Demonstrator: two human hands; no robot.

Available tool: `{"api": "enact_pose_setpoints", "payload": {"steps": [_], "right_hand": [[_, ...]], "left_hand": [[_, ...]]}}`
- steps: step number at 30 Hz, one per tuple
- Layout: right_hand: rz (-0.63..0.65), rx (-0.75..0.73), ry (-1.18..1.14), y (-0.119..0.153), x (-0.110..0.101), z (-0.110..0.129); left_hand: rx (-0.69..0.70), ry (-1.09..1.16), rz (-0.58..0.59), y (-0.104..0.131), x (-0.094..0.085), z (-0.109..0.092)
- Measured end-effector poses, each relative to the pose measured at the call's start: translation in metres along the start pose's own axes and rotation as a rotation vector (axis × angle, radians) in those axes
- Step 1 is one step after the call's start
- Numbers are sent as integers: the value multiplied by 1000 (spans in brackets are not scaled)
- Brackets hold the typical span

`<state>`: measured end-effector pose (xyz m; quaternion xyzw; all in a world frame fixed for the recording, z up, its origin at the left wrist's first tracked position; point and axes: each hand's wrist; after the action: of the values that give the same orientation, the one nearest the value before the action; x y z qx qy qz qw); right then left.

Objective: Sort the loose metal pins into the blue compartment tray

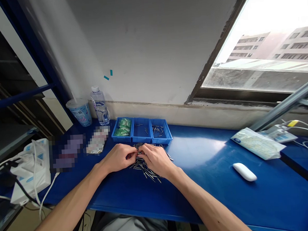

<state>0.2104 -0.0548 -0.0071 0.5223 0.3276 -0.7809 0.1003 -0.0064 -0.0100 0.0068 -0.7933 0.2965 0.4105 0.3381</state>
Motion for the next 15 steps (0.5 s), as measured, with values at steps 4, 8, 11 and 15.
{"api": "enact_pose_setpoints", "payload": {"steps": [4,8,11,15], "right_hand": [[-19,-28,49,-1,0,-1],[-114,-50,11,0,-5,-6],[-366,-103,-56,4,-17,-7],[-958,-173,-66,8,-45,2]], "left_hand": [[0,0,0,0,1,1],[-48,64,-32,1,0,3],[-119,74,-84,2,-4,7],[-203,5,-55,3,-10,15]]}}
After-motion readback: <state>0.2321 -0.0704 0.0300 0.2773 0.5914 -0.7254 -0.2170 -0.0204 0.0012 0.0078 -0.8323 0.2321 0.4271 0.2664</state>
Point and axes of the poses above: each hand's wrist, its own y-axis away from the middle knuckle, its own x-axis out of the palm, z = x × y, and after that the axes turned 2 degrees about -y, right-handed
